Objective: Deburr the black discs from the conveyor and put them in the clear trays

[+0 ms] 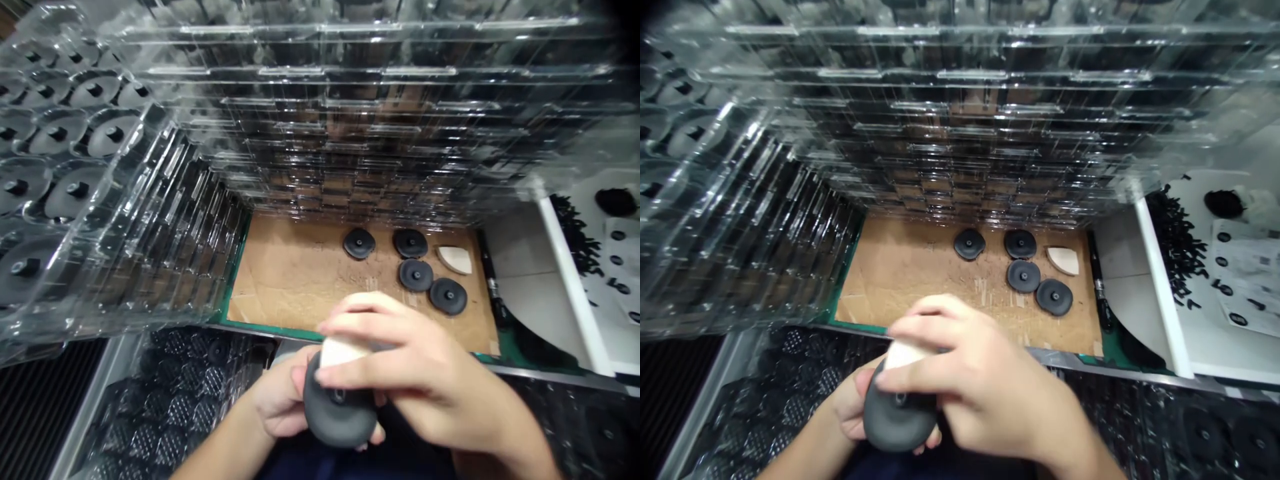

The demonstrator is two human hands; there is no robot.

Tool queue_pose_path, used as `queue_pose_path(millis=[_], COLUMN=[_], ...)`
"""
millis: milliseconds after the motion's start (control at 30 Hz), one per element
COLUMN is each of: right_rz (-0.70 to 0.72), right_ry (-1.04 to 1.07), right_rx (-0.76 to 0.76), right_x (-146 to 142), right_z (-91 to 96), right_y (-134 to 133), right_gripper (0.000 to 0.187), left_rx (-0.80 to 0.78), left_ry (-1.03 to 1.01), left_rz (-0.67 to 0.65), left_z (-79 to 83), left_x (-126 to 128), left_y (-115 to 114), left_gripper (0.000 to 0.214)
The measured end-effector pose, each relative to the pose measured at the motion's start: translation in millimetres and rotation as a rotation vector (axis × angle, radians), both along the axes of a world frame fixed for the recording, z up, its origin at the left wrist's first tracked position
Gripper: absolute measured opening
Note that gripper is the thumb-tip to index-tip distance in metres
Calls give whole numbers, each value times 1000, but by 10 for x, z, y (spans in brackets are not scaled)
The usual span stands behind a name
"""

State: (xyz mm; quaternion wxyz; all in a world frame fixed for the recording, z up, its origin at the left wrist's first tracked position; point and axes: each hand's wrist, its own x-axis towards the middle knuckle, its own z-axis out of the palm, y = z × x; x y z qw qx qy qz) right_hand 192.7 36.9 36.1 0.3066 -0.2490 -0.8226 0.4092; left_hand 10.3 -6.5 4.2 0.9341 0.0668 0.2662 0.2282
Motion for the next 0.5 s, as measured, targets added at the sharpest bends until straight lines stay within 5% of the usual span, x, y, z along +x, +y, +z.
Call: queue_pose_path(millis=[133, 233, 367, 500], right_rz=[73, -15, 3, -130], right_ry=[36, -35, 63, -59], right_rx=[-22, -24, 75, 53], right_x=[-7, -15, -56, -28], right_z=[-6, -11, -13, -31], right_y=[-13, -20, -25, -51], right_gripper=[29, 37, 29, 36], left_rx=[40, 28, 125, 152], left_ry=[44, 42, 132, 88], left_rz=[6, 64, 83, 146], left_z=[9, 10, 31, 19], left_x=[-8, -19, -14, -44], left_y=[-12, -14, 15, 32], left_gripper=[42, 53, 37, 55])
